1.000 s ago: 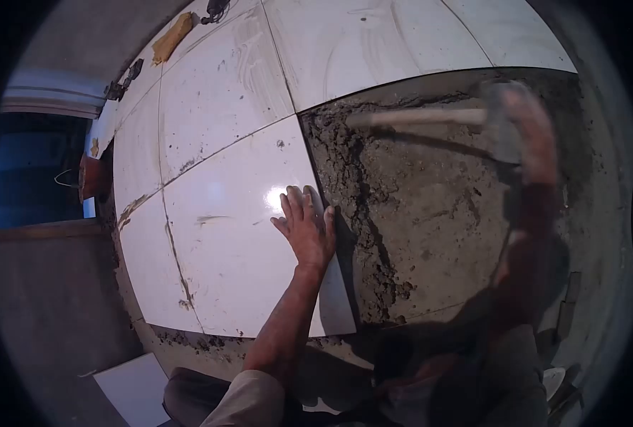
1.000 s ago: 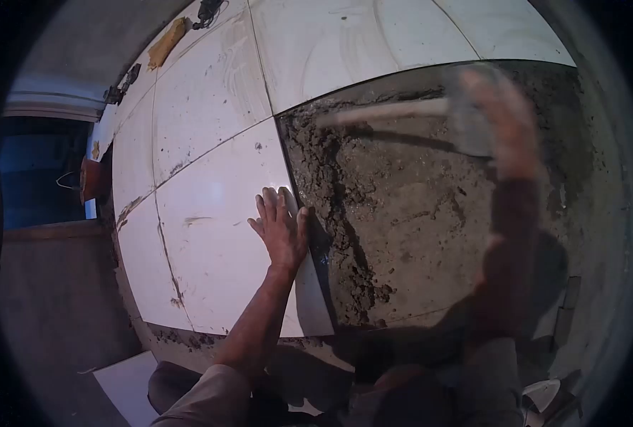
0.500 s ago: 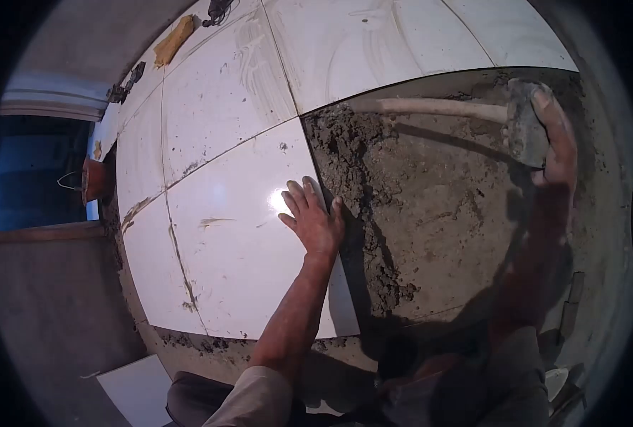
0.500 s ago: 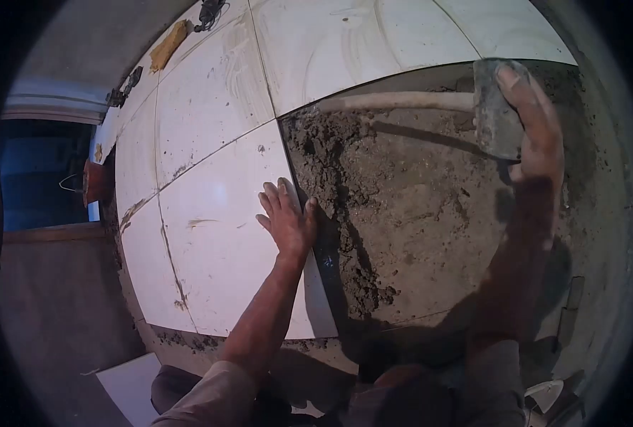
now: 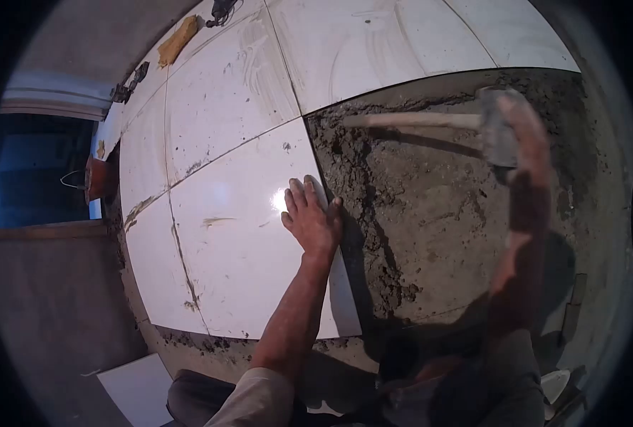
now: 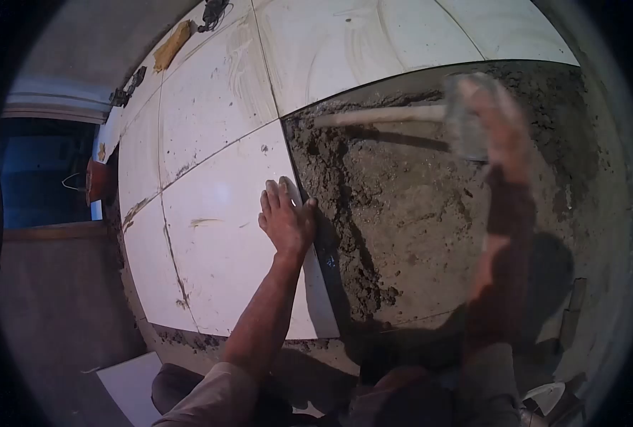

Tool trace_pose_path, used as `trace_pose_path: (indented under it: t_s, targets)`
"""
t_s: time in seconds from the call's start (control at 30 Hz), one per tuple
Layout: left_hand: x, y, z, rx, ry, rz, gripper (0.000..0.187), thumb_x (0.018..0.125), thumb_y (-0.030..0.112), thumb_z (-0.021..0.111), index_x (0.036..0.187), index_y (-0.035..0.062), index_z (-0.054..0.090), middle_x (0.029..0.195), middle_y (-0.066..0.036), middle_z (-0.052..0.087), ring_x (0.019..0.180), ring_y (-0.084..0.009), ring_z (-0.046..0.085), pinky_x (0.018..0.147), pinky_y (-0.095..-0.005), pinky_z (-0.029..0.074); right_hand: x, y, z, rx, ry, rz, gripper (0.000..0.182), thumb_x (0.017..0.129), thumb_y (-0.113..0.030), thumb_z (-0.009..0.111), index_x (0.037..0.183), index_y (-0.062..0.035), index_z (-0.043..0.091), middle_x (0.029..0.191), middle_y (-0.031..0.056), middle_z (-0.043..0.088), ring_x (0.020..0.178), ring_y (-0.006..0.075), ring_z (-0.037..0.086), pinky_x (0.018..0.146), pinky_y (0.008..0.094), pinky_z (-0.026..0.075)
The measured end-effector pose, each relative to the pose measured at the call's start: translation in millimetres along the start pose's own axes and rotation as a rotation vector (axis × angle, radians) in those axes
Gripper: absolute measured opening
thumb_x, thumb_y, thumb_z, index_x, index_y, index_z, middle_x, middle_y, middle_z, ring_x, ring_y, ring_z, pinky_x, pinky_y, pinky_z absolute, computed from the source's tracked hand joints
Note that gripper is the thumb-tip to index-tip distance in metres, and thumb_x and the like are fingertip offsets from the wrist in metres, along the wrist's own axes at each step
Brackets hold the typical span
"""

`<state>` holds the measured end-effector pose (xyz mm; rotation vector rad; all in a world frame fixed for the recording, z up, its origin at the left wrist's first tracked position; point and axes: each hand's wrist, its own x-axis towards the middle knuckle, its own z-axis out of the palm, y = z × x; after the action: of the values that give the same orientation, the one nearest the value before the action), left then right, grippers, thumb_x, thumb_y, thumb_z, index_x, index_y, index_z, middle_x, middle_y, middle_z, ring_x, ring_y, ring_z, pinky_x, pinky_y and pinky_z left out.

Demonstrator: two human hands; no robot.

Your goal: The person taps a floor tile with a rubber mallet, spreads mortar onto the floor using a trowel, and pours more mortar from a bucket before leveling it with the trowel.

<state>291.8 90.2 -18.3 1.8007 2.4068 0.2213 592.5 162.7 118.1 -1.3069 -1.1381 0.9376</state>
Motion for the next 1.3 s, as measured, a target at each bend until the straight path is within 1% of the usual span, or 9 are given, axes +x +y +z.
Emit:
trace_pose_path:
  t_s: [0.13, 0.2, 0.23, 0.53, 0.63, 0.8, 1.07, 1.2, 1.3]
  targets:
    - [-2, -1, 3, 0.009, 0.007, -0.002, 0.073, 0.082, 0.038, 0.066, 0.142, 0.0077, 0.037, 0.149, -0.018, 0.029, 0.138, -0.0373, 0.024, 0.105, -0.0564, 0.023, 3, -33, 3, 0.192, 0.027, 0.071, 0.045, 0.090, -0.040, 0.056, 0.117, -0.0041, 0.059, 0.089, 0.0053, 0.062, 0.079, 0.0108, 0.060, 0.068, 0.0279, 0.050]
    - [-3, -4, 5, 0.018, 0.012, 0.000, 0.073, 0.082, 0.038, 0.066, 0.142, 0.0081, 0.036, 0.149, -0.018, 0.029, 0.138, -0.0372, 0.024, 0.104, -0.0567, 0.024, 19, 13, 30, 0.058, -0.254, 0.234, 0.046, 0.082, -0.040, 0.065, 0.110, -0.0031, 0.060, 0.092, 0.0106, 0.063, 0.082, 0.0162, 0.061, 0.071, 0.0298, 0.050]
    - [-5, -5, 6, 0.017, 0.013, 0.005, 0.073, 0.082, 0.038, 0.066, 0.142, 0.0085, 0.036, 0.149, -0.018, 0.029, 0.138, -0.0373, 0.024, 0.104, -0.0569, 0.025, 2, 8, 66, -0.246, -0.172, 0.272, 0.050, 0.079, -0.043, 0.067, 0.106, -0.0018, 0.059, 0.090, 0.0102, 0.062, 0.083, 0.0161, 0.060, 0.075, 0.0298, 0.049]
    - [-2, -3, -1, 0.038, -0.002, 0.039, 0.073, 0.083, 0.036, 0.065, 0.142, 0.0084, 0.034, 0.149, -0.020, 0.027, 0.136, -0.0391, 0.026, 0.102, -0.0576, 0.027, 0, 11, 8, 0.151, -0.079, 0.249, 0.046, 0.083, -0.035, 0.063, 0.112, 0.0001, 0.057, 0.096, 0.0084, 0.061, 0.079, 0.0142, 0.060, 0.068, 0.0266, 0.050]
    - [-1, -3, 1, 0.055, -0.007, 0.036, 0.073, 0.083, 0.037, 0.064, 0.143, 0.0080, 0.033, 0.149, -0.020, 0.027, 0.136, -0.0394, 0.026, 0.102, -0.0576, 0.026, -7, -29, 0, 0.155, 0.060, 0.145, 0.047, 0.084, -0.033, 0.062, 0.114, 0.0016, 0.054, 0.097, 0.0093, 0.061, 0.081, 0.0150, 0.060, 0.070, 0.0263, 0.051]
    - [-5, -4, 2, 0.009, -0.006, 0.024, 0.072, 0.082, 0.034, 0.065, 0.142, 0.0080, 0.035, 0.150, -0.020, 0.025, 0.137, -0.0394, 0.025, 0.102, -0.0615, 0.023, -8, 33, 47, -0.141, -0.212, 0.256, 0.053, 0.077, -0.047, 0.068, 0.108, -0.0041, 0.059, 0.092, 0.0079, 0.060, 0.084, 0.0162, 0.058, 0.073, 0.0287, 0.048]
    - [-3, -2, 2, 0.047, -0.004, 0.025, 0.071, 0.083, 0.034, 0.064, 0.142, 0.0077, 0.034, 0.148, -0.020, 0.027, 0.137, -0.0395, 0.025, 0.101, -0.0609, 0.025, -30, -2, 24, -0.045, -0.140, 0.353, 0.051, 0.078, -0.044, 0.067, 0.109, -0.0042, 0.059, 0.090, 0.0073, 0.058, 0.081, 0.0149, 0.057, 0.068, 0.0267, 0.048]
    - [-1, -1, -1, 0.023, -0.014, 0.042, 0.071, 0.084, 0.034, 0.063, 0.143, 0.0077, 0.033, 0.149, -0.020, 0.027, 0.137, -0.0388, 0.025, 0.102, -0.0607, 0.025, -24, -46, -22, 0.091, 0.091, 0.174, 0.052, 0.079, -0.044, 0.065, 0.111, -0.0044, 0.057, 0.085, 0.0077, 0.057, 0.079, 0.0148, 0.058, 0.066, 0.0257, 0.048]
    - [-1, -3, 4, 0.037, 0.003, 0.049, 0.071, 0.083, 0.034, 0.063, 0.142, 0.0072, 0.034, 0.149, -0.020, 0.027, 0.137, -0.0385, 0.025, 0.101, -0.0602, 0.025, -15, -28, -17, 0.144, -0.052, 0.292, 0.050, 0.079, -0.045, 0.065, 0.108, -0.0041, 0.059, 0.085, 0.0079, 0.060, 0.078, 0.0151, 0.058, 0.069, 0.0271, 0.048]
